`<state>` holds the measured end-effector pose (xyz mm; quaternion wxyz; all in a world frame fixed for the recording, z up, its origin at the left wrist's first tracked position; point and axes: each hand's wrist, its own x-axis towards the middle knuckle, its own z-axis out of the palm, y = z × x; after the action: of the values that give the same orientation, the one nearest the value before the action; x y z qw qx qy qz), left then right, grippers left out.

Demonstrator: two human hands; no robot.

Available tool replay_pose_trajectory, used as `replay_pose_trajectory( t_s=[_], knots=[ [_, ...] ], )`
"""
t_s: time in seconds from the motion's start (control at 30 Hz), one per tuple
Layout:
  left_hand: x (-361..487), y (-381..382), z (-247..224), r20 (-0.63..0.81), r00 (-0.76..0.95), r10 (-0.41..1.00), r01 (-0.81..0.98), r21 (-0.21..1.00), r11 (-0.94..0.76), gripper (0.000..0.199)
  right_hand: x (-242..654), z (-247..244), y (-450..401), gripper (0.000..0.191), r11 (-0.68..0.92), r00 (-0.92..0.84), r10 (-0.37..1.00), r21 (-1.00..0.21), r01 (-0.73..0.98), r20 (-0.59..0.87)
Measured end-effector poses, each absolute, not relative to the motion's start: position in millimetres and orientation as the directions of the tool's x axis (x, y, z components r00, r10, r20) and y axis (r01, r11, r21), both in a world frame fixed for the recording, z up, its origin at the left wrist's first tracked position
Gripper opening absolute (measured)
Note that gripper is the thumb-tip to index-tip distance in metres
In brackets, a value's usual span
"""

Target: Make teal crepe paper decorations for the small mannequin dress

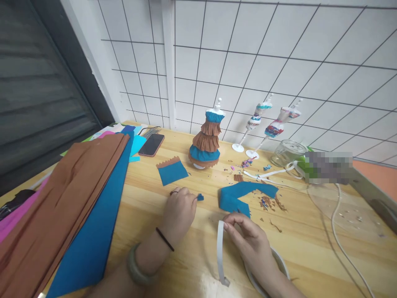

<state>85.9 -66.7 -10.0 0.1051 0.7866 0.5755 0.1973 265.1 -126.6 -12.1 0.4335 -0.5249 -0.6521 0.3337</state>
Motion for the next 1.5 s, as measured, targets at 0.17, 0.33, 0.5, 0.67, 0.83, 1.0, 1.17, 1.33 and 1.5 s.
replay_pose_trajectory(
  t_s=[0.17, 0.33, 0.5, 0.67, 0.83, 1.0, 1.17, 1.33, 1.5],
  knots=[
    [87, -69, -6, 0.261, 0.219, 0.940, 0.844, 0.433, -0.316, 0.017, 265, -12, -126, 0.012, 0.282, -0.077, 0.958, -0.865, 0.416, 0.276],
    [93, -79, 13, 0.291, 0.342, 0.893, 0.494, 0.753, -0.434, 0.016, 266, -13, -126, 0.009, 0.421, -0.155, 0.906, -0.802, 0.423, 0.394],
    [96, -85, 15, -0.145, 0.527, 0.837, 0.192, 0.980, 0.049, 0.033, 268, -10, -125, 0.016, 0.545, -0.214, 0.835, -0.709, 0.448, 0.506],
    [97, -84, 6, -0.264, 0.621, 0.738, 0.080, 0.958, 0.275, 0.025, 268, -8, -125, 0.018, 0.584, -0.241, 0.807, -0.667, 0.462, 0.539],
    [96, -83, 7, -0.246, 0.626, 0.740, 0.060, 0.961, 0.269, 0.021, 264, -13, -127, 0.011, 0.367, -0.110, 0.928, -0.829, 0.422, 0.355],
    [94, -79, 9, -0.244, 0.625, 0.742, 0.086, 0.966, 0.245, 0.023, 261, -13, -129, 0.017, 0.181, -0.001, 0.983, -0.962, 0.206, 0.185],
    [93, -78, 9, -0.204, 0.648, 0.734, 0.075, 0.976, 0.205, 0.022, 262, -9, -124, 0.029, -0.016, 0.034, 0.999, -0.999, -0.048, -0.018],
    [93, -81, 8, -0.193, 0.718, 0.668, -0.006, 0.959, 0.283, 0.020, 270, -10, -115, 0.032, -0.129, 0.055, 0.989, -0.986, -0.110, -0.135],
    [96, -84, 7, -0.221, 0.689, 0.690, 0.032, 0.961, 0.276, 0.020, 270, 1, -119, 0.014, 0.045, -0.025, 0.999, -0.977, 0.209, 0.041]
  ],
)
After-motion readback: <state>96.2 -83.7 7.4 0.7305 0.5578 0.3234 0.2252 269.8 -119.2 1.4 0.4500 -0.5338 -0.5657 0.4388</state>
